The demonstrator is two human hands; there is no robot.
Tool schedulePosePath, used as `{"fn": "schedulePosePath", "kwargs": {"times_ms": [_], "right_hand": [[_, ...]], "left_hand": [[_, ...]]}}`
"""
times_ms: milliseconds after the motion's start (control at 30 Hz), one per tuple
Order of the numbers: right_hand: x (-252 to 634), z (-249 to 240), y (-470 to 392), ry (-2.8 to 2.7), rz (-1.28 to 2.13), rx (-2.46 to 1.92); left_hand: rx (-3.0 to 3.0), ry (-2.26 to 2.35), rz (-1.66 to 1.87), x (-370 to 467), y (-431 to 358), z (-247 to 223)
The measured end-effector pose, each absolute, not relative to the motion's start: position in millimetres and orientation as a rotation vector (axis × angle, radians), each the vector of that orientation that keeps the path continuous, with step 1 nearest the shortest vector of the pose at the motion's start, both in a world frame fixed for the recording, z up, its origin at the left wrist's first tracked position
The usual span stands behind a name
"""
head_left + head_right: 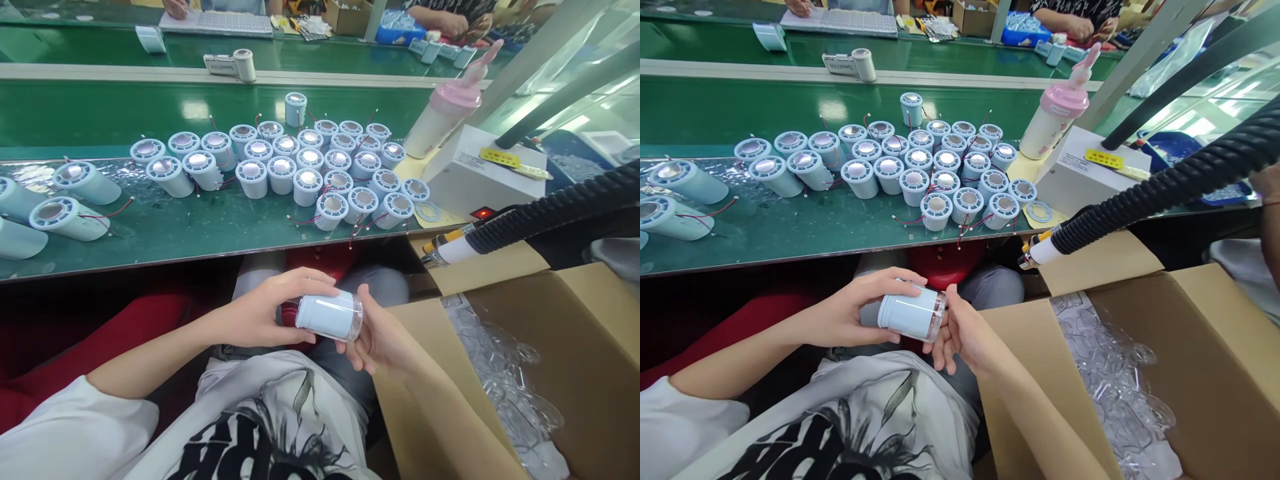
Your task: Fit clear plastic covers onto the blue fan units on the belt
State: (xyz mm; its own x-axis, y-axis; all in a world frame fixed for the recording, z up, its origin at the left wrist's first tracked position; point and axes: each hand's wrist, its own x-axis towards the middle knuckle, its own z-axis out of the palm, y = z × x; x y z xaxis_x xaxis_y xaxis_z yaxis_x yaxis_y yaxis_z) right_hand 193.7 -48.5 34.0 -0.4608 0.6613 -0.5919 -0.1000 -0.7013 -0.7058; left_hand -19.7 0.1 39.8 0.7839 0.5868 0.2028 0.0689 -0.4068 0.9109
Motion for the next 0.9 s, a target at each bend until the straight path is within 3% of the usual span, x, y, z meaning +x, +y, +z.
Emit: {"fn": "schedulePosePath", "kwargs": {"times_ms": [167, 267, 533, 900], "right_hand": [[201.8, 24.6, -58.1, -1.524, 1.096, -1.238], [206.3, 21.6, -62.0, -1.845, 0.795, -1.0], [208.7, 29.0, -63.9, -1.169, 1.654, -1.114], [216.4, 27.3, -57.8, -1.309, 1.558, -1.262]], "left_hand": [[1.662, 0.668, 0.536, -19.8, -7.0, 48.8], [1.552, 0.7, 0.493, -19.1, -7.5, 50.7], [1.484, 0.573, 0.439, -18.8, -2.6, 50.1], [1.23, 0.705, 0.342, -8.7, 19.2, 37.0]]}}
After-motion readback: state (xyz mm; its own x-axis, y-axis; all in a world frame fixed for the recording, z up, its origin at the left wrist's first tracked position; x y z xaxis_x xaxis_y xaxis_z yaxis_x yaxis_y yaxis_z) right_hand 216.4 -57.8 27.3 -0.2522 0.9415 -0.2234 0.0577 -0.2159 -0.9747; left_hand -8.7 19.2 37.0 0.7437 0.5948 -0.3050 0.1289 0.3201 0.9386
